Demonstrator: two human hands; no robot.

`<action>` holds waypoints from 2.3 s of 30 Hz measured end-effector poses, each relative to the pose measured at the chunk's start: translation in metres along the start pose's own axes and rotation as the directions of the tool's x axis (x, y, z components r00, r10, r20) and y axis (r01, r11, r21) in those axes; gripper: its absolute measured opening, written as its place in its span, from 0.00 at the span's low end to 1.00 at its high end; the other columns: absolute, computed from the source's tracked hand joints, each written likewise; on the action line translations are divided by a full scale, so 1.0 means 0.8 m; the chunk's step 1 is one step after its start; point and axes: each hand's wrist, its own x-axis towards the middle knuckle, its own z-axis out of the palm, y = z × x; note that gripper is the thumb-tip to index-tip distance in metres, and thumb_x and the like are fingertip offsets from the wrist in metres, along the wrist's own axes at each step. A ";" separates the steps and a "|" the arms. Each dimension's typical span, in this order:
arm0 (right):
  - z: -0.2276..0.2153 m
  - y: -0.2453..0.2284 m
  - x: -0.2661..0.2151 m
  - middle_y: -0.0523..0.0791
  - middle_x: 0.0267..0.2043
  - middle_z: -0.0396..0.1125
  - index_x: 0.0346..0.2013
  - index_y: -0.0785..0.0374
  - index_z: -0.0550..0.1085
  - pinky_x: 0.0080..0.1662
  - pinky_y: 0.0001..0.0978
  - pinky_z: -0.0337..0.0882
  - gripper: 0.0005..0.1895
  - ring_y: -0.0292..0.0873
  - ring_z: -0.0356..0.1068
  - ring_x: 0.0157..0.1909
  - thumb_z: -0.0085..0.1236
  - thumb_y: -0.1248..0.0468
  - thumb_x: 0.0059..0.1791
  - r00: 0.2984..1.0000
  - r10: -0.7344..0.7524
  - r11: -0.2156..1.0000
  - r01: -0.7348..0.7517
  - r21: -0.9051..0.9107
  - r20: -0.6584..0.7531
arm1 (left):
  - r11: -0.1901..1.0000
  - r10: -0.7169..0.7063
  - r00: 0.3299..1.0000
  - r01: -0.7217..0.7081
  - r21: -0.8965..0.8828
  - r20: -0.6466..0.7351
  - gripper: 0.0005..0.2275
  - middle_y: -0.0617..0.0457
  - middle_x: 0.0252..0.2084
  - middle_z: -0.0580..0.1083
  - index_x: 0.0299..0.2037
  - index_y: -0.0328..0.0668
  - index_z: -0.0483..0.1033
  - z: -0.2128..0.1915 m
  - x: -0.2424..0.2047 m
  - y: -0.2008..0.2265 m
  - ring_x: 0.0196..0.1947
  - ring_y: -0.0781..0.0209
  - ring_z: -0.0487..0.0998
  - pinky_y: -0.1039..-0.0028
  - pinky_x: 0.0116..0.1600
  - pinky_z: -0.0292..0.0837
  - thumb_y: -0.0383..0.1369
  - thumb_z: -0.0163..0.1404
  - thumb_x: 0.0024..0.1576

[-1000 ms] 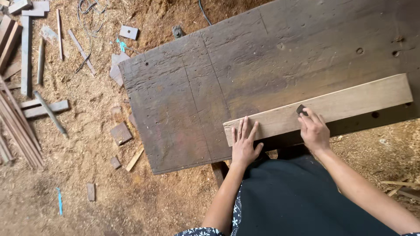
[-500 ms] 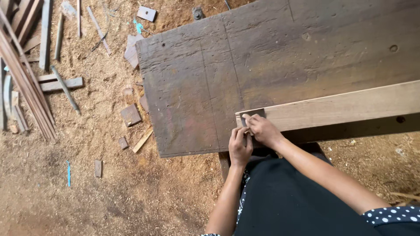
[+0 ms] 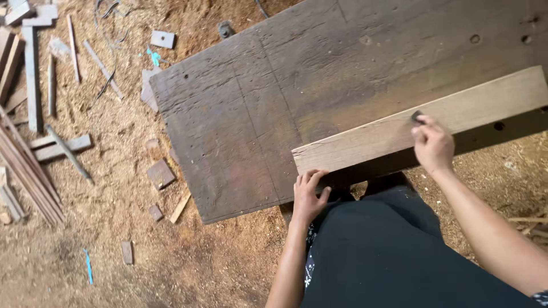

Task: The person sands a piece of wood with a piece of sandpaper while holding the wood on a workbench.

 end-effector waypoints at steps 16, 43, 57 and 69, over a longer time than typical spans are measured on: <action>0.033 0.045 -0.057 0.50 0.58 0.73 0.30 0.61 0.76 0.53 0.41 0.74 0.10 0.52 0.72 0.58 0.53 0.72 0.54 0.951 0.197 0.980 -0.187 0.065 -0.239 | 0.944 0.010 0.969 -0.090 0.318 0.245 0.32 0.40 0.75 0.48 0.65 0.54 0.65 0.054 0.060 0.025 0.76 0.38 0.42 0.43 0.73 0.43 0.40 0.61 0.48; -0.062 0.208 0.084 0.51 0.52 0.74 0.42 0.64 0.78 0.50 0.39 0.74 0.07 0.48 0.71 0.50 0.52 0.70 0.53 0.979 -0.188 0.975 0.196 0.104 -0.080 | 0.865 -0.294 0.947 0.205 0.458 0.131 0.47 0.42 0.78 0.32 0.75 0.66 0.41 0.217 0.110 0.170 0.77 0.38 0.27 0.43 0.74 0.25 0.45 0.62 0.48; -0.070 0.237 0.074 0.41 0.61 0.71 0.42 0.61 0.79 0.58 0.38 0.72 0.09 0.48 0.71 0.55 0.55 0.69 0.50 0.981 -0.176 0.971 0.159 0.180 0.083 | 0.793 -0.474 0.874 0.367 0.486 0.112 0.50 0.43 0.77 0.25 0.74 0.67 0.34 0.231 0.130 0.204 0.76 0.37 0.22 0.39 0.74 0.22 0.45 0.63 0.48; -0.122 0.315 0.102 0.45 0.66 0.64 0.48 0.57 0.77 0.62 0.43 0.68 0.15 0.49 0.64 0.63 0.56 0.58 0.49 0.956 -0.170 0.975 0.198 -0.097 0.237 | 0.732 -0.292 0.955 0.256 0.631 -0.049 0.43 0.49 0.78 0.43 0.71 0.68 0.53 0.240 0.143 0.153 0.79 0.48 0.36 0.45 0.77 0.30 0.32 0.61 0.42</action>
